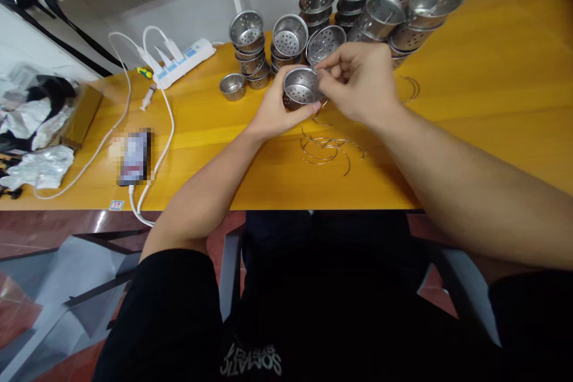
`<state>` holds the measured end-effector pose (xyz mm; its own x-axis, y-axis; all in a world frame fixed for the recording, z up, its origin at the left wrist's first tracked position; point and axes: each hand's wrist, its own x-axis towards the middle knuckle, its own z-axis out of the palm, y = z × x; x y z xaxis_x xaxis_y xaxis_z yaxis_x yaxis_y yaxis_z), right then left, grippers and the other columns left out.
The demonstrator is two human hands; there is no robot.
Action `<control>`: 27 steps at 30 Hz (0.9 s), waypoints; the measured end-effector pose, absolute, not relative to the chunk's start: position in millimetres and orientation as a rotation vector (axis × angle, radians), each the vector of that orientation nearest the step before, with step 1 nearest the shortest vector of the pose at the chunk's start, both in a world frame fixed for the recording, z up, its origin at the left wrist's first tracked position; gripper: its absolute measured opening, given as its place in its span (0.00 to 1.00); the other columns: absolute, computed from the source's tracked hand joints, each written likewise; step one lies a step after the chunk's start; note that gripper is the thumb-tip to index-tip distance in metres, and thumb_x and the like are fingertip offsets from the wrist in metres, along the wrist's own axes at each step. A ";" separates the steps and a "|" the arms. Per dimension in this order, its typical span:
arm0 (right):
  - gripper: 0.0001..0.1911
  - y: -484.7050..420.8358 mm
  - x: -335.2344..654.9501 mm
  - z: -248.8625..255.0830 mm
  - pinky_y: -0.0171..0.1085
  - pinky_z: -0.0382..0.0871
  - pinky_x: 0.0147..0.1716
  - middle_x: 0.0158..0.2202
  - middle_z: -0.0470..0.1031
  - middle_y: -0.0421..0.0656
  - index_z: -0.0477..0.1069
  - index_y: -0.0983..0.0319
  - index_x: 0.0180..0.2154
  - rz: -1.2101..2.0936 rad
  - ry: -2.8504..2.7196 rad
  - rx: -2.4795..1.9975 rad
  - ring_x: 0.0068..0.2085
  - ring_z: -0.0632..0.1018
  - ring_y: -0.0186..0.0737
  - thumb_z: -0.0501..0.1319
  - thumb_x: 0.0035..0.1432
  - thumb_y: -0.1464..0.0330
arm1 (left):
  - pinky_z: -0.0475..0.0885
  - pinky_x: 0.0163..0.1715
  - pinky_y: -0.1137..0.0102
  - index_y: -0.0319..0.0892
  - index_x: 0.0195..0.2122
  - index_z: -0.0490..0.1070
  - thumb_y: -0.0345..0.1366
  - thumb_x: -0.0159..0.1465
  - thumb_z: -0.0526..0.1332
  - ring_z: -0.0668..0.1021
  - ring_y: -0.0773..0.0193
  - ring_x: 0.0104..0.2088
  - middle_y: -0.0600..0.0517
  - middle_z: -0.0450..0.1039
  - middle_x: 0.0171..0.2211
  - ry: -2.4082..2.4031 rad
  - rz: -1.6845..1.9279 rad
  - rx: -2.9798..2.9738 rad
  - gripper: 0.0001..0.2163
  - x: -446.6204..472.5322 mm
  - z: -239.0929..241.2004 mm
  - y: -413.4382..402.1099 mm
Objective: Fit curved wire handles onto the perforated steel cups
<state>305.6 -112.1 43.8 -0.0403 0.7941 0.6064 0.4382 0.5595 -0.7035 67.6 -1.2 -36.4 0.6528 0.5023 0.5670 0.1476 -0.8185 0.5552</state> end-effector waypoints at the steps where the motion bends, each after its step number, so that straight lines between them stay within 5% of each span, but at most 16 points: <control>1: 0.13 -111.7 305.0 43.6 0.50 0.86 0.37 0.33 0.79 0.41 0.91 0.57 0.50 0.380 -1.672 -1.057 0.31 0.77 0.44 0.83 0.81 0.55 | 0.73 0.87 0.39 0.52 0.92 0.50 0.86 0.78 0.62 0.83 0.39 0.79 0.39 0.75 0.78 0.506 1.018 2.419 0.57 67.5 -36.3 -2.9; 6: 0.11 -113.6 303.7 45.7 0.52 0.86 0.37 0.35 0.80 0.43 0.90 0.50 0.49 0.440 -1.647 -1.096 0.33 0.78 0.49 0.83 0.81 0.52 | 0.76 0.86 0.40 0.53 0.92 0.47 0.86 0.78 0.64 0.84 0.40 0.78 0.39 0.73 0.78 0.485 1.046 2.405 0.58 69.3 -32.8 -15.9; 12: 0.21 -116.1 302.2 47.8 0.57 0.89 0.42 0.35 0.78 0.44 0.90 0.52 0.49 0.460 -1.631 -1.119 0.34 0.80 0.51 0.82 0.80 0.43 | 0.77 0.86 0.38 0.54 0.93 0.43 0.89 0.75 0.64 0.84 0.38 0.80 0.38 0.71 0.80 0.532 0.981 2.391 0.62 73.0 -32.1 -22.5; 18: 0.29 -123.0 302.0 56.1 0.59 0.96 0.47 0.38 0.87 0.46 0.91 0.47 0.51 0.501 -1.662 -1.077 0.42 0.89 0.57 0.78 0.79 0.31 | 0.80 0.83 0.38 0.49 0.83 0.63 0.88 0.71 0.70 0.88 0.42 0.72 0.41 0.80 0.70 0.547 1.017 2.266 0.57 69.8 -24.8 -20.5; 21: 0.41 -124.3 313.3 64.9 0.54 0.94 0.44 0.39 0.88 0.45 0.92 0.55 0.52 0.646 -1.780 -0.883 0.36 0.87 0.47 0.75 0.77 0.24 | 0.82 0.79 0.38 0.49 0.77 0.71 0.88 0.73 0.67 0.90 0.44 0.67 0.45 0.82 0.65 0.527 0.998 2.227 0.52 65.4 -19.3 -15.9; 27: 0.44 -122.5 324.9 75.9 0.39 0.83 0.35 0.34 0.84 0.39 0.88 0.59 0.45 0.812 -1.845 -0.771 0.32 0.80 0.34 0.86 0.62 0.25 | 0.84 0.76 0.41 0.51 0.78 0.70 0.89 0.72 0.68 0.89 0.44 0.67 0.45 0.81 0.66 0.473 0.991 2.213 0.52 65.9 -18.3 -17.0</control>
<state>324.9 -122.5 75.9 -0.3561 0.7878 0.5025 0.1615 0.5816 -0.7973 65.9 -17.0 -18.3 0.6478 0.5553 0.5215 0.0567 -0.7178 0.6940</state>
